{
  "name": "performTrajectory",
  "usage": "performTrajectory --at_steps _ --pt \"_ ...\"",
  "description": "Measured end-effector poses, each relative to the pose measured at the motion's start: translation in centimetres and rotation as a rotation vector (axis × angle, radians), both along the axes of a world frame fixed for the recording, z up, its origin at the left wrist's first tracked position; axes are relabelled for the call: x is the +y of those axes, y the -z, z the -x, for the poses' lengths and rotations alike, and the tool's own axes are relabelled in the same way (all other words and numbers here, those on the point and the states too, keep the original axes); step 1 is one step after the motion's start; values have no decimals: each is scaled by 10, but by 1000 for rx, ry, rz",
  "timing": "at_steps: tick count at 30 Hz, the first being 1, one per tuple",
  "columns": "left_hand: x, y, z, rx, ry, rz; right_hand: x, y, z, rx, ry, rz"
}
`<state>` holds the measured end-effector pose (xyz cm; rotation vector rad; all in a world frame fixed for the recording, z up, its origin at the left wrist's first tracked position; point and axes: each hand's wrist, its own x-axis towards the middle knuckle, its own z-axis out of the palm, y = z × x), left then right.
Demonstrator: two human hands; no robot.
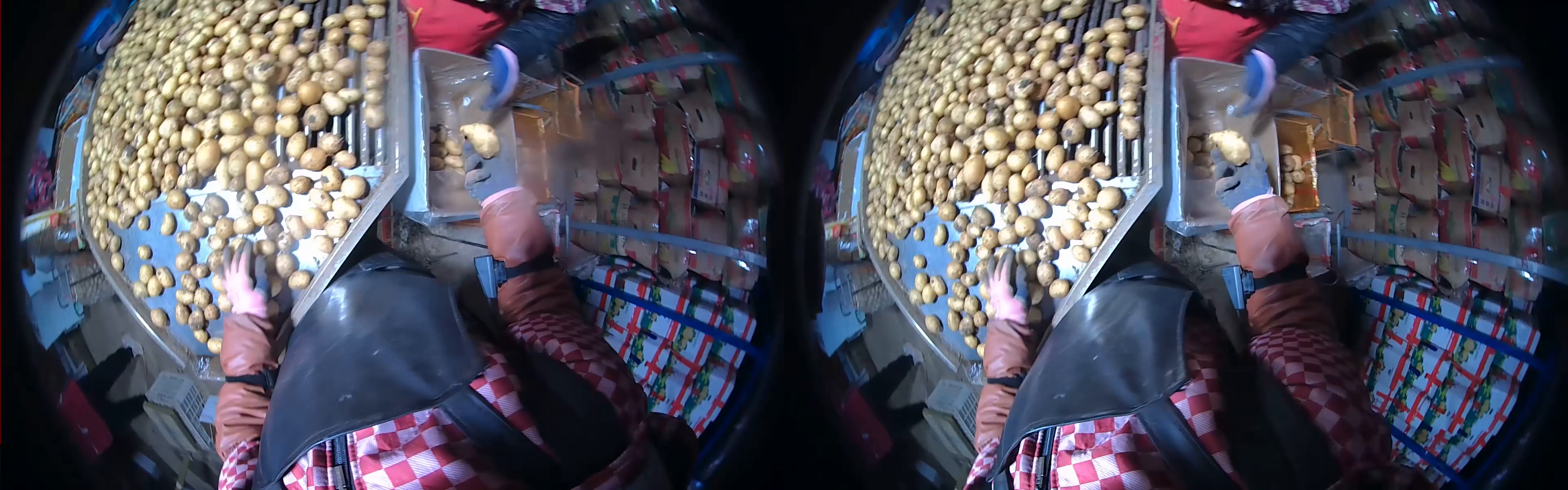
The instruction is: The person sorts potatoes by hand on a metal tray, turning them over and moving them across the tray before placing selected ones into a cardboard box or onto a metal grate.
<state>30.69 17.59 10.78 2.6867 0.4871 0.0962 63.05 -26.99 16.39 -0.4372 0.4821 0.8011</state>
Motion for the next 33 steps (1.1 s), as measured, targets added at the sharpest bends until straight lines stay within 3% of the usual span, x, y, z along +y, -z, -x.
performTrajectory --at_steps 1,5,6,9,10,11,13,15,16,18,20,22,23,24,25,27,28,30,31,33 --pt "4 0 4 -9 -11 -11 -5 -11 1 20 72 204" --pt "15 5 27 -18 -75 -62 -49 -4 -22 -163 152 274" --pt "16 6 30 -33 -80 -52 -49 -29 -29 -305 273 378" --pt "17 4 38 -50 -85 -35 -13 -172 -27 -1114 864 856" --pt "16 3 38 -20 -98 -50 2 -210 -30 -1391 939 1242" --pt "15 2 38 11 -110 -63 -22 -236 -49 -1608 832 1280" --pt "10 -1 32 20 -132 -49 -8 -271 -63 -1806 1180 1356" --pt "7 -5 27 54 -134 -53 -25 -270 -98 -1758 1464 1334" --pt "5 -4 25 52 -145 -56 -39 -263 -129 -1709 1534 1140" --pt "5 -5 26 13 -115 -79 -83 -219 -199 -1319 1413 830" --pt "4 -6 29 3 -138 -80 -101 -150 -219 -1006 1207 692" --pt "7 8 39 -20 -191 -102 -74 -80 -187 -925 813 1483" --pt "16 24 50 -102 -188 6 -46 -61 -164 -897 640 1633" --pt "1 -7 47 -16 -272 115 -25 -36 -144 -879 457 1777" --pt "-8 -12 55 94 -364 83 6 -15 -112 -780 435 1409" --pt "-10 -9 62 66 -325 -13 57 12 -60 -487 356 736" --pt "-10 -8 66 63 -290 -48 78 22 -44 -461 165 742" --pt "-14 -15 64 -11 -375 -72 128 24 3 -815 -164 961" --pt "-11 -19 64 -57 -415 -89 158 10 27 -1198 -319 1149" --pt "4 -16 78 -106 -480 -176 194 -9 46 -1393 -557 1009"
